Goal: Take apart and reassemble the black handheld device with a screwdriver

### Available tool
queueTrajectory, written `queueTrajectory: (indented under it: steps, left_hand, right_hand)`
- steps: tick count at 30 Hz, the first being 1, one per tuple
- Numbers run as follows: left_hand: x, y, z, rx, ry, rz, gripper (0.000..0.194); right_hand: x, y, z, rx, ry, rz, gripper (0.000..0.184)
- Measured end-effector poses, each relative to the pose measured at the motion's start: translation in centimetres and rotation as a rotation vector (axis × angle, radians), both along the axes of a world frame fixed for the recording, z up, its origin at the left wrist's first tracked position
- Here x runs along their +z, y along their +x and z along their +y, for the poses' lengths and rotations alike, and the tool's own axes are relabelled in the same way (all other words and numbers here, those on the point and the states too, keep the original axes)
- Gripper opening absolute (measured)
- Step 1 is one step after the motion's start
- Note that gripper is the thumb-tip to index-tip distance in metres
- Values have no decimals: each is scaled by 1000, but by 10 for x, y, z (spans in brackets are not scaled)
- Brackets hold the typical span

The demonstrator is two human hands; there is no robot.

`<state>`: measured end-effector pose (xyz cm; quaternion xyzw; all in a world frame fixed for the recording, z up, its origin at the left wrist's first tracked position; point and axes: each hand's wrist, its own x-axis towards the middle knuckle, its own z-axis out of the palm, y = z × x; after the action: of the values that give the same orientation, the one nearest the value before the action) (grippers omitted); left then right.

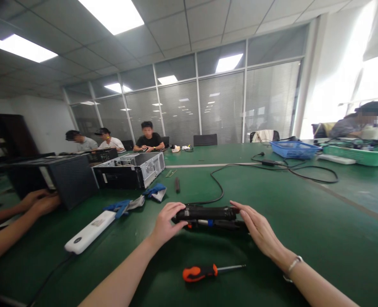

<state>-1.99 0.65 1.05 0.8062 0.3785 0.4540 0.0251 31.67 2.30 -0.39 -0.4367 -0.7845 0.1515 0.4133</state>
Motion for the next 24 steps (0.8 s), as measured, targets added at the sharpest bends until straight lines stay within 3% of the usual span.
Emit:
queueTrajectory:
  steps: [8, 16, 24]
  left_hand:
    - [-10, 1, 6, -2, -110, 35, 43]
    - [-18, 2, 11, -10, -243, 32, 46]
    - [-23, 2, 15, -35, -268, -32, 52]
  right_hand:
    - [-12, -2, 13, 29, 65, -180, 53]
    - [-11, -4, 11, 110, -56, -215, 40]
    - [-13, -6, 10, 66, -16, -207, 42]
